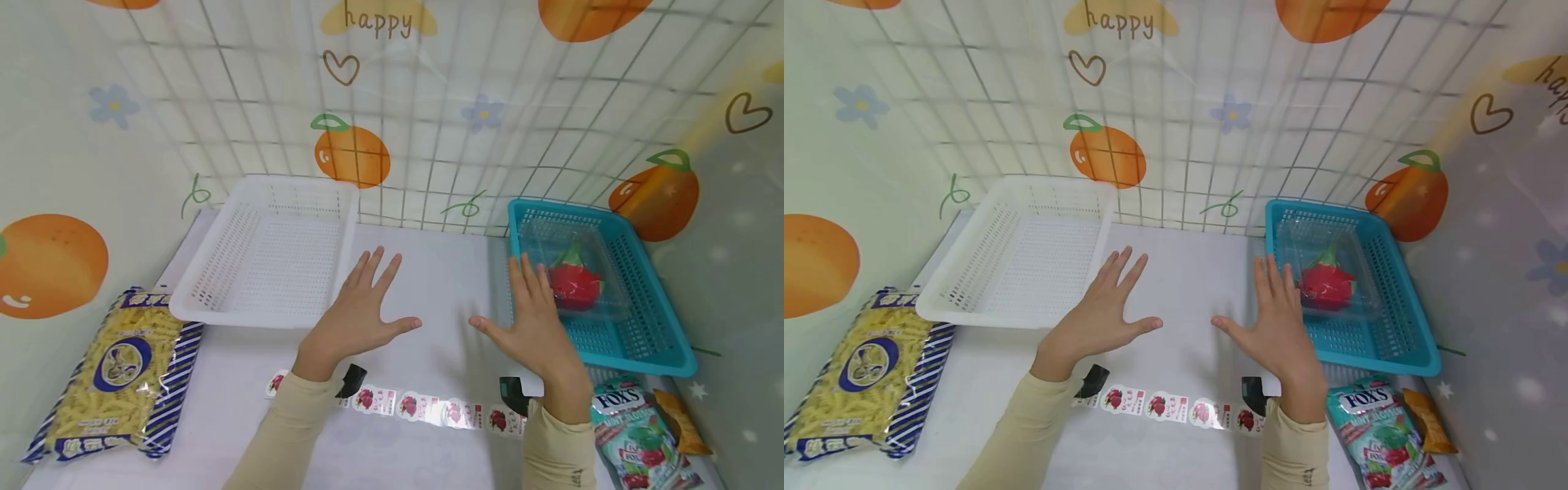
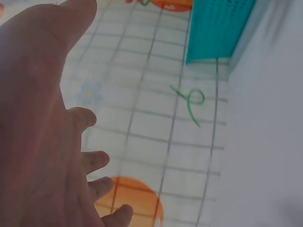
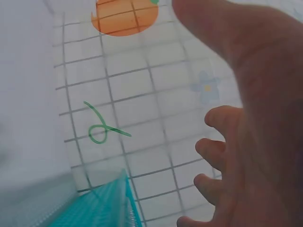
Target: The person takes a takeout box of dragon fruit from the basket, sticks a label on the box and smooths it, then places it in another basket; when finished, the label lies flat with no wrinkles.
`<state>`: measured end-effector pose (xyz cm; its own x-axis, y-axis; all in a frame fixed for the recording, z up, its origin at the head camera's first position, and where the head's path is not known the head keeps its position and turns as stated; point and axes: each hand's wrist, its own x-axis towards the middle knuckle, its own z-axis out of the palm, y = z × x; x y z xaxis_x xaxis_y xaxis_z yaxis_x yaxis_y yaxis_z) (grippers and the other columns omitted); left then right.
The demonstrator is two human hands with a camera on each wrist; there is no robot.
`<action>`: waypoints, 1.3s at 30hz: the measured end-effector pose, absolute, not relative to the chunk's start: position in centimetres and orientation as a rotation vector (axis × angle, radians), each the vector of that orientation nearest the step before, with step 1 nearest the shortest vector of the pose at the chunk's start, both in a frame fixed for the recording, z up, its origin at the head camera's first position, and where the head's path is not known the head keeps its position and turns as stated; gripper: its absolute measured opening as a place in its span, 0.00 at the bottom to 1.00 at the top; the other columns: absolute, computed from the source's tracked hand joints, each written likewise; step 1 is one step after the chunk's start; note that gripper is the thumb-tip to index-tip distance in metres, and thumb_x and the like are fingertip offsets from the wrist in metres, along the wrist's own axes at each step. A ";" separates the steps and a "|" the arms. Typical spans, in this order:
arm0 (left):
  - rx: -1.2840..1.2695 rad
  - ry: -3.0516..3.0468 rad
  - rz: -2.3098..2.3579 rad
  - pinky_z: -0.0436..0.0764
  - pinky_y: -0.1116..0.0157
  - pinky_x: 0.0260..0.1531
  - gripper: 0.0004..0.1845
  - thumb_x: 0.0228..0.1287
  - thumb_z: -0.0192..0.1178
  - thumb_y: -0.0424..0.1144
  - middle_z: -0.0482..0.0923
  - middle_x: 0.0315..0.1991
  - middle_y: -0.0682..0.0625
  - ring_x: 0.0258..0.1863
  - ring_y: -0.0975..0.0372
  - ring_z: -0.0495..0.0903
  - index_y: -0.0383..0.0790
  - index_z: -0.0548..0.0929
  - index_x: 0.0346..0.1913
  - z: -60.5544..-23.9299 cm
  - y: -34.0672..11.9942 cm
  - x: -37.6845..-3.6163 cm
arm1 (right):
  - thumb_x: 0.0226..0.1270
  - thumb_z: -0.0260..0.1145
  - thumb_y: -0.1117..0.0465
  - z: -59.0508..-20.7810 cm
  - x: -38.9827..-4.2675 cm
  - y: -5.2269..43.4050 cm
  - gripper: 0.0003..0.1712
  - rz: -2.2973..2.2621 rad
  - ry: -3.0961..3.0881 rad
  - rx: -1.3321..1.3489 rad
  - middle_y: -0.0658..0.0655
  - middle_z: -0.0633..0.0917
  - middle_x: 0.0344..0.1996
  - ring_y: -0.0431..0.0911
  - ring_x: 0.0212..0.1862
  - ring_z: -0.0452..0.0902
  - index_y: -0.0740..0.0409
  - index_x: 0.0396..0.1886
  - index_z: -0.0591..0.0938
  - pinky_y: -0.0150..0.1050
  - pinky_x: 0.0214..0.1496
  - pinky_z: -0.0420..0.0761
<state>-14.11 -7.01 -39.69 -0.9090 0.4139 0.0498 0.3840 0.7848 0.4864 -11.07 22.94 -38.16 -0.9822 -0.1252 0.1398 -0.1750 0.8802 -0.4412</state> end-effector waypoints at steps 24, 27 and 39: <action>0.922 2.663 0.909 0.68 0.43 0.72 0.59 0.62 0.58 0.73 0.23 0.84 0.57 0.84 0.54 0.34 0.65 0.28 0.81 -37.5 2.5 -16.1 | 0.58 0.74 0.35 -35.6 -10.4 27.7 0.74 0.718 -2.942 0.133 0.61 0.34 0.84 0.69 0.82 0.26 0.54 0.84 0.34 0.85 0.63 0.49; 0.935 2.623 0.938 0.70 0.43 0.71 0.59 0.61 0.58 0.74 0.22 0.84 0.59 0.84 0.54 0.36 0.67 0.27 0.80 -37.9 4.0 -16.6 | 0.58 0.74 0.35 -35.6 -10.3 28.4 0.74 0.715 -2.939 0.120 0.61 0.34 0.84 0.69 0.82 0.25 0.54 0.84 0.33 0.85 0.63 0.49; 0.973 2.547 0.955 0.73 0.44 0.68 0.60 0.61 0.58 0.74 0.23 0.84 0.58 0.84 0.54 0.36 0.63 0.27 0.81 -39.2 7.5 -17.2 | 0.59 0.73 0.36 -35.1 -9.6 30.5 0.74 0.705 -2.967 0.022 0.63 0.32 0.83 0.70 0.81 0.26 0.54 0.83 0.30 0.86 0.59 0.53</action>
<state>-17.20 7.50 -39.17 -0.7450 0.6670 -0.0016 0.5015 0.5617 0.6580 -9.62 30.52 -35.06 -0.9957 0.0073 0.0922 -0.0350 0.8932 -0.4483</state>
